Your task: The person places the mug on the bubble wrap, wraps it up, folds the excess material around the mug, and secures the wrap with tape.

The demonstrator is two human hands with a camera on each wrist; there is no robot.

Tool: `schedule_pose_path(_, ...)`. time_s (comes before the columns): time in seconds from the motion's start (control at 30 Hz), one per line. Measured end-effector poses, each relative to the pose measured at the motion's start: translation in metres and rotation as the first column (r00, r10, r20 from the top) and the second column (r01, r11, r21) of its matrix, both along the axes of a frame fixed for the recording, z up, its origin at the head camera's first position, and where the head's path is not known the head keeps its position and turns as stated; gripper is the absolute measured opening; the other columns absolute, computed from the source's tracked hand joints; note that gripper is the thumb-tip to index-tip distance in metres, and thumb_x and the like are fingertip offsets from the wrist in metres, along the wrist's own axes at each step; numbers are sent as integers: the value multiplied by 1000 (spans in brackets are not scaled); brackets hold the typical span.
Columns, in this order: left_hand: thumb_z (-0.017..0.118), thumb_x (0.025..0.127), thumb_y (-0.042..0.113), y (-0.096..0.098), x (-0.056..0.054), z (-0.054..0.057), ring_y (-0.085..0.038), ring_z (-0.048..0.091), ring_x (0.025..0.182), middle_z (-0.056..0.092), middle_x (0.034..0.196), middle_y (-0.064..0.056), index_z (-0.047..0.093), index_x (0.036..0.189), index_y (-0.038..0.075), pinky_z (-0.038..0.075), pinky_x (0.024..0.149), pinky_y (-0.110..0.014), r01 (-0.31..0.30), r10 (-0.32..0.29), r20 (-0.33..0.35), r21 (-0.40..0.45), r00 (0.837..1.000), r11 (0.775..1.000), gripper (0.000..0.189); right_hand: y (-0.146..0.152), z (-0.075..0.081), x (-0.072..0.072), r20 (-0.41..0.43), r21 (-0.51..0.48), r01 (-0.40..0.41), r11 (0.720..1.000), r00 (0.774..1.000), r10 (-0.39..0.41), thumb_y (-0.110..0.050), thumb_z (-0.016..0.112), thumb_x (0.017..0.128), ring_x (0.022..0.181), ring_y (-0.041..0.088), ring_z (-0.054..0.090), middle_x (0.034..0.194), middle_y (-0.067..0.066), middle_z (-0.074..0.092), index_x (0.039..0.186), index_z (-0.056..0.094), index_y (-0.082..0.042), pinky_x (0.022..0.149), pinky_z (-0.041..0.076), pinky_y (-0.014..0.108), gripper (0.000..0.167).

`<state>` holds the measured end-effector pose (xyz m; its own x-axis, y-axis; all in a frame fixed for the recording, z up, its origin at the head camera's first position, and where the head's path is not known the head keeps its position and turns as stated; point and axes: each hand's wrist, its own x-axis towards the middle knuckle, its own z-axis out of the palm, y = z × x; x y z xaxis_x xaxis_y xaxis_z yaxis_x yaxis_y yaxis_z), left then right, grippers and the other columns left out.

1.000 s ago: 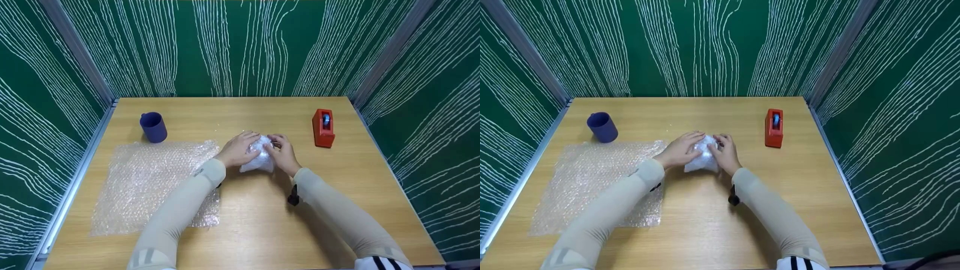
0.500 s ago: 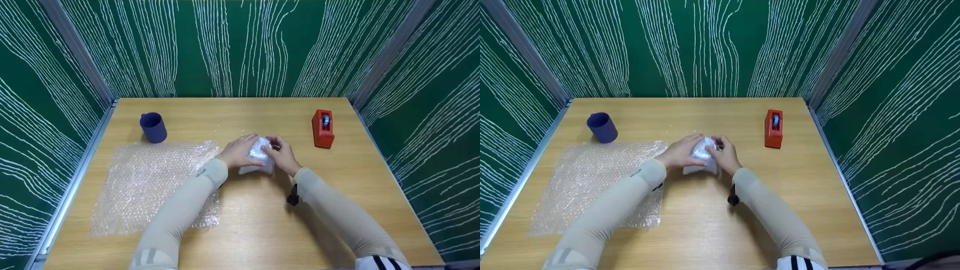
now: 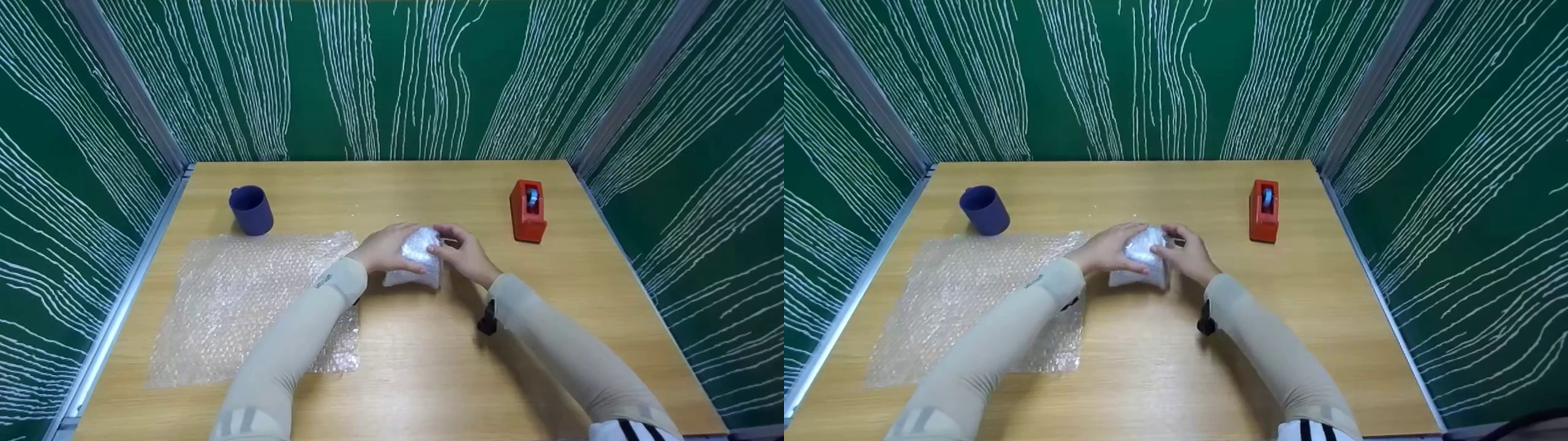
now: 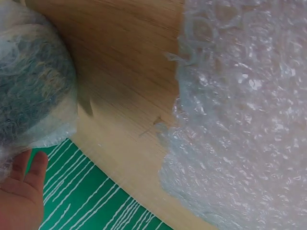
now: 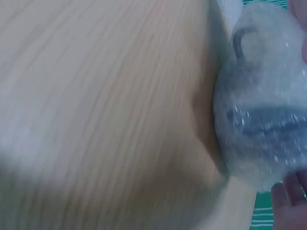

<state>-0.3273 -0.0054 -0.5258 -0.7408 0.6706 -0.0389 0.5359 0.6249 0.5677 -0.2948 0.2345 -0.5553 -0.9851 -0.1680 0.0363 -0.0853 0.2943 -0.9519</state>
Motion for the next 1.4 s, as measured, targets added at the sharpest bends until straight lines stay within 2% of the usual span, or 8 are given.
schedule_pose_path(0.13,89,84,57,0,0,-2,-30,38,162,40,175,-9,39,169,13,31,135,-46,-25,25,25,18,999,1000,108,15,6,0,5,46,2,999,1000,-2,-23,82,99,151,40,50,160,25,55,154,55,1,132,36,53,66)
schedule_pose_path(0.37,91,83,55,1,0,-4,-29,37,163,39,176,-7,38,170,15,29,136,-45,-45,44,50,24,998,999,110,49,13,3,50,130,71,989,996,-78,-36,82,100,156,34,46,166,14,52,160,51,-11,133,34,52,72)
schedule_pose_path(0.53,91,83,53,1,1,-3,-32,35,164,37,177,-10,35,170,12,27,136,-47,-42,41,55,24,998,999,112,72,15,4,43,146,100,984,993,-107,-38,81,100,155,35,45,166,15,51,162,48,-9,134,33,53,76)
schedule_pose_path(0.8,93,81,53,2,2,-3,-32,38,162,38,176,-10,37,170,14,29,136,-48,-64,61,72,32,996,997,112,103,19,3,-5,156,175,972,984,-177,-32,78,102,152,39,47,163,19,52,160,49,-4,132,35,54,71)
schedule_pose_path(1.0,92,82,53,3,-1,-8,-32,38,162,39,176,-8,38,169,14,30,135,-47,-67,65,59,29,996,997,110,123,22,0,-4,161,259,952,965,-262,-28,78,103,150,40,49,162,20,53,161,49,-5,131,37,53,69)
schedule_pose_path(1.23,94,81,51,4,1,-8,-32,38,162,37,176,-11,37,170,15,29,135,-48,-92,87,86,56,992,994,112,145,25,-2,71,183,339,923,932,-357,-44,78,100,147,35,49,165,18,49,166,44,-13,129,42,50,80)
schedule_pose_path(1.4,95,80,50,3,2,-7,-32,41,160,39,176,-9,39,169,16,31,134,-48,-101,94,102,65,990,993,112,159,24,-7,81,202,386,900,909,-408,-44,75,103,143,33,47,164,16,48,167,43,-16,128,43,48,77)
